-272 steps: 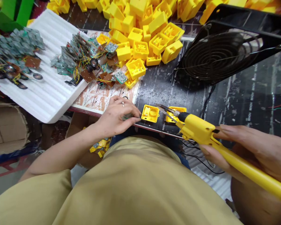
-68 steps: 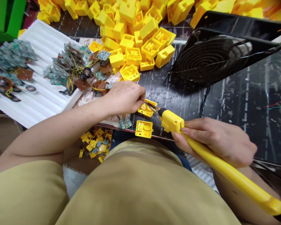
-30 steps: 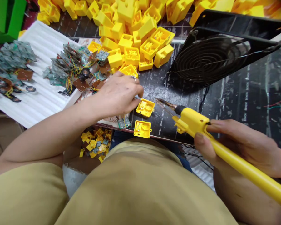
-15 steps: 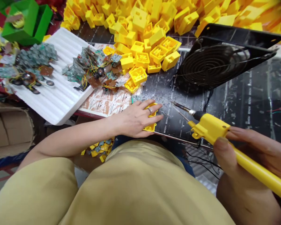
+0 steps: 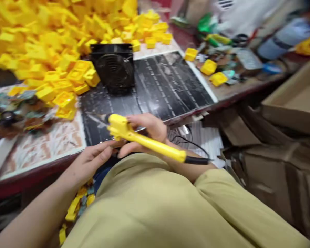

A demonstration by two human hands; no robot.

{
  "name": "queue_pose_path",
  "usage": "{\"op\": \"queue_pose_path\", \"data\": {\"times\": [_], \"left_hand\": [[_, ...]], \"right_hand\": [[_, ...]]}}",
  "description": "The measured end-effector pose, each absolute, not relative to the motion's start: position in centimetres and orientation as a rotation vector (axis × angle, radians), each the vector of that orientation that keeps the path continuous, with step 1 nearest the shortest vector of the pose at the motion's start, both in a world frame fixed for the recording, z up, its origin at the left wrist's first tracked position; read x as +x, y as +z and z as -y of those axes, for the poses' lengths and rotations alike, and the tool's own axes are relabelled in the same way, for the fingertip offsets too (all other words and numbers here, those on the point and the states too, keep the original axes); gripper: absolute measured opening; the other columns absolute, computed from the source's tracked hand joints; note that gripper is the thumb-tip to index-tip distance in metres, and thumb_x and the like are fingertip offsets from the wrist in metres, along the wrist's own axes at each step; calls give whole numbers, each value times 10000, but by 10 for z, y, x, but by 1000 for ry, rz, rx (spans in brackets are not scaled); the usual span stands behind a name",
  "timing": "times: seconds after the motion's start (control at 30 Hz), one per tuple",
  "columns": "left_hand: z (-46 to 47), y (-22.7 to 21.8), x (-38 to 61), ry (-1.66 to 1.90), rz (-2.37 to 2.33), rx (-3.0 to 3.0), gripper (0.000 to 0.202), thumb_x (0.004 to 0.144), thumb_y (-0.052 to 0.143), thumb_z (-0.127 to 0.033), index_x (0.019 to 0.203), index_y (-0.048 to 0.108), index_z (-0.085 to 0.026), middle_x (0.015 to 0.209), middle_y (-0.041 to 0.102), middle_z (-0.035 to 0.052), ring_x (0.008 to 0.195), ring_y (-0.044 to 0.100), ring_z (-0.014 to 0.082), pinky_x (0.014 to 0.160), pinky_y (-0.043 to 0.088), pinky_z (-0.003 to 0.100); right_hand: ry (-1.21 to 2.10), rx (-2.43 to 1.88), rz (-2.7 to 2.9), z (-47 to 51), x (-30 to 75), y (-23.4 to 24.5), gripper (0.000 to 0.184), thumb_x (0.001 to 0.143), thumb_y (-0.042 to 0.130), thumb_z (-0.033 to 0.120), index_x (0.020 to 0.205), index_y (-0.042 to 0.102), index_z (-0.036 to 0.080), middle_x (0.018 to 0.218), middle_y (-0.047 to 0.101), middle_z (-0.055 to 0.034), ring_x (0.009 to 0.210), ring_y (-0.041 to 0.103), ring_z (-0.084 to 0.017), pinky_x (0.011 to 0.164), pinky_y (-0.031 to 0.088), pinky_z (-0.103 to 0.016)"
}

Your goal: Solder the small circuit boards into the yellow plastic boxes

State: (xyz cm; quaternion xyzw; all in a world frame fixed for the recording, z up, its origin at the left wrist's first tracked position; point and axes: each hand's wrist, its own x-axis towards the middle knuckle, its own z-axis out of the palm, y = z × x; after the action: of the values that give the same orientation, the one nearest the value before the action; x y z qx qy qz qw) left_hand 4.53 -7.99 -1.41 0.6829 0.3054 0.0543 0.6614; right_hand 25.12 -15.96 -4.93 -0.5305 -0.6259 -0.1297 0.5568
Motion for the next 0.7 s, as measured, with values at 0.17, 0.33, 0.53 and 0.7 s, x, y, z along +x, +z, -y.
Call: {"op": "queue_pose_path", "data": {"times": [0.17, 0.33, 0.53, 0.7], "left_hand": [[121, -5, 113, 244, -536, 724, 220, 698, 845, -402, 799, 772, -220, 759, 741, -48, 774, 698, 105, 799, 610, 202], [143, 18, 147, 357, -731, 717, 233, 905, 558, -140, 750, 732, -152, 700, 732, -19, 530, 626, 41, 547, 548, 110], [151, 27, 151, 459, -783, 967, 348, 1012, 438, -247, 802, 706, -177, 874, 798, 25, 947, 751, 179, 837, 633, 299], [148, 14, 141, 321, -708, 979, 180, 958, 570, -230, 857, 706, -167, 825, 795, 16, 839, 769, 177, 755, 648, 290]], "right_hand": [[-442, -1381, 1447, 171, 254, -47, 538, 832, 643, 697, 1115, 685, 242, 913, 726, 7, 873, 672, -143, 1006, 499, -345], [-51, -1495, 1359, 206, 252, -52, 686, 869, 694, 534, 1409, 484, 166, 1530, 457, -68, 1434, 388, -177, 1232, 308, -346], [370, -1439, 1461, 292, 269, -89, 312, 859, 714, 288, 1151, 695, 179, 1057, 755, -20, 912, 714, -101, 811, 561, -178], [271, -1455, 1332, 365, 372, -31, 158, 918, 635, 310, 871, 748, 212, 752, 717, 68, 657, 658, -51, 639, 498, -149]]}}
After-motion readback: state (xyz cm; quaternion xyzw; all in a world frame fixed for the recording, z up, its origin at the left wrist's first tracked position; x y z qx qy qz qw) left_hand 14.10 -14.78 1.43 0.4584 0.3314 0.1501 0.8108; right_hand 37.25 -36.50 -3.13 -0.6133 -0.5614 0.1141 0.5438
